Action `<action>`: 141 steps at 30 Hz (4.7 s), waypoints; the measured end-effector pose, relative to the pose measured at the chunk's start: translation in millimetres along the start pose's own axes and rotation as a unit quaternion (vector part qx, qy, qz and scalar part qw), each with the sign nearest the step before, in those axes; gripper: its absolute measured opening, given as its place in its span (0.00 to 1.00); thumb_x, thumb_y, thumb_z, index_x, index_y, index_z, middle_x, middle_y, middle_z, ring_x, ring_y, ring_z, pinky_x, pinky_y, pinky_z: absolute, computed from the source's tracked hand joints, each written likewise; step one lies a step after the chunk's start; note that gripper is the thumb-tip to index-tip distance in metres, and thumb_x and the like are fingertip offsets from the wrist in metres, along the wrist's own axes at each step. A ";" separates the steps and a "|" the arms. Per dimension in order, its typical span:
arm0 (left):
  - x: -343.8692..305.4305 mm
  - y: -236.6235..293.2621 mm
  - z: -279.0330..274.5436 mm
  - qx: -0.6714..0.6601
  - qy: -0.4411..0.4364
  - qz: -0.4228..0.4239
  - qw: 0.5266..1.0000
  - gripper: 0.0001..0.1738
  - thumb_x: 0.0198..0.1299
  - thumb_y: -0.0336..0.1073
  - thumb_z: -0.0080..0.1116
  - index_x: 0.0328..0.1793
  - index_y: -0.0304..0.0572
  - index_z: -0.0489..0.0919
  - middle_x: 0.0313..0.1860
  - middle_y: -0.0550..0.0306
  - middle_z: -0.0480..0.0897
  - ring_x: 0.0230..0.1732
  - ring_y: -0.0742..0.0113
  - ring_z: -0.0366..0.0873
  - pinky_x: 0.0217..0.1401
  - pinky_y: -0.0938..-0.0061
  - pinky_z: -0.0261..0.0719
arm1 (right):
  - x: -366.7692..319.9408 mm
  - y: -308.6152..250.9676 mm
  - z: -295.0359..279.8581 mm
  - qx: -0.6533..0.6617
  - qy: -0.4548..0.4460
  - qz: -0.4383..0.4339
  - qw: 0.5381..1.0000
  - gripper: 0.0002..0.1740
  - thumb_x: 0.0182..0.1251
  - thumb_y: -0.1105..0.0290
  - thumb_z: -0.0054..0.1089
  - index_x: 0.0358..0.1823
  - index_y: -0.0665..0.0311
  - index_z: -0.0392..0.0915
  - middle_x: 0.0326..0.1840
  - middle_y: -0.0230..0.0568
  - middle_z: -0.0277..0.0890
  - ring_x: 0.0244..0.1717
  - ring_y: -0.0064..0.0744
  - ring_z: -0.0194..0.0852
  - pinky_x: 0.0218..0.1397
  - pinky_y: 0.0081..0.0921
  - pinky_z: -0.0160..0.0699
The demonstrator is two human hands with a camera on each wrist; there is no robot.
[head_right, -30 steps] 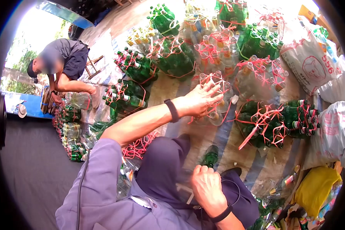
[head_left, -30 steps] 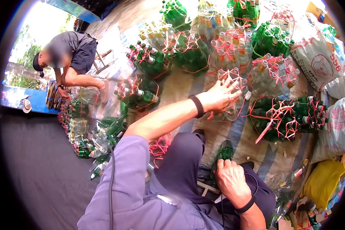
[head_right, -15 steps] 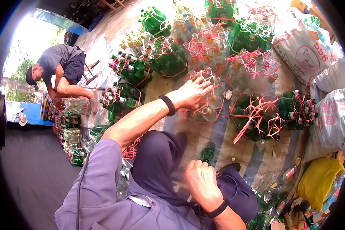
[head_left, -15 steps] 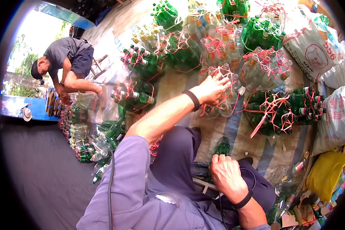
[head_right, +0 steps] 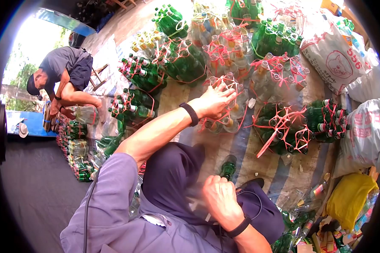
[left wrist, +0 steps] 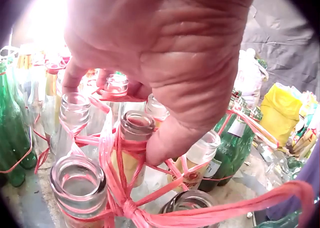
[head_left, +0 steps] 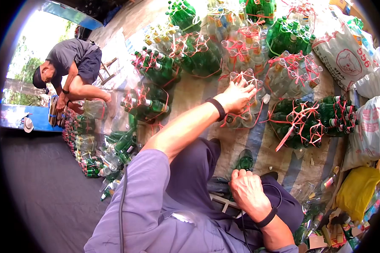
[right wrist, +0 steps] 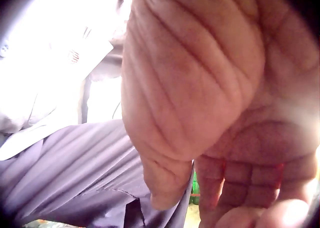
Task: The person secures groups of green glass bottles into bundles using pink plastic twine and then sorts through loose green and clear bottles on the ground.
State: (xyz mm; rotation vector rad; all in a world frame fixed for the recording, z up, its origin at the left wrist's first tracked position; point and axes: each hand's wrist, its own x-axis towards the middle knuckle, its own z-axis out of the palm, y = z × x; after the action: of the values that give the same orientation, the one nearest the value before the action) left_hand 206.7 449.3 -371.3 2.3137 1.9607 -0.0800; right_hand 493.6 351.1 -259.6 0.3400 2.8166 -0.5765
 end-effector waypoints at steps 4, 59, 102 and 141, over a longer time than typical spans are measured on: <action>1.8 4.6 0.0 0.005 0.000 -0.031 0.999 0.44 0.47 0.37 0.69 0.74 0.40 0.69 0.69 0.52 0.72 0.70 0.41 0.67 0.57 0.37 0.78 | 1.4 -1.1 0.8 -0.007 -0.002 -0.001 1.000 0.08 0.65 0.68 0.59 0.38 0.66 0.75 0.33 0.45 0.77 0.37 0.42 0.81 0.39 0.38 0.80; -14.4 4.4 21.6 -0.047 0.103 -0.057 0.992 0.45 0.46 0.49 0.73 0.74 0.46 0.73 0.82 0.50 0.62 0.77 0.46 0.64 0.51 0.32 0.81 | 21.8 7.4 11.9 0.054 -0.012 0.020 0.998 0.14 0.62 0.63 0.67 0.39 0.64 0.75 0.34 0.46 0.78 0.39 0.46 0.82 0.40 0.42 0.80; -35.5 193.7 -136.8 -0.569 0.224 0.058 0.789 0.13 0.52 0.40 0.65 0.29 0.38 0.79 0.23 0.44 0.81 0.28 0.43 0.84 0.32 0.53 0.82 | 128.2 92.5 2.2 0.201 0.101 0.110 0.968 0.31 0.62 0.70 0.72 0.65 0.69 0.73 0.47 0.52 0.80 0.38 0.46 0.81 0.43 0.40 0.80; -35.8 175.0 -146.3 -0.584 0.219 0.042 0.780 0.14 0.49 0.37 0.63 0.36 0.33 0.78 0.26 0.43 0.83 0.31 0.45 0.86 0.38 0.55 0.83 | 258.5 107.5 2.7 0.030 0.132 0.165 0.977 0.51 0.41 0.60 0.78 0.73 0.56 0.67 0.70 0.56 0.62 0.65 0.60 0.72 0.61 0.47 0.80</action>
State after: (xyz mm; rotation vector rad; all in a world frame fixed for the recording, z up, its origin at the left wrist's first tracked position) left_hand 368.9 402.9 -213.8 1.5448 1.2945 1.3645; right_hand 279.9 491.8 -373.3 0.9394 2.8959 -0.5787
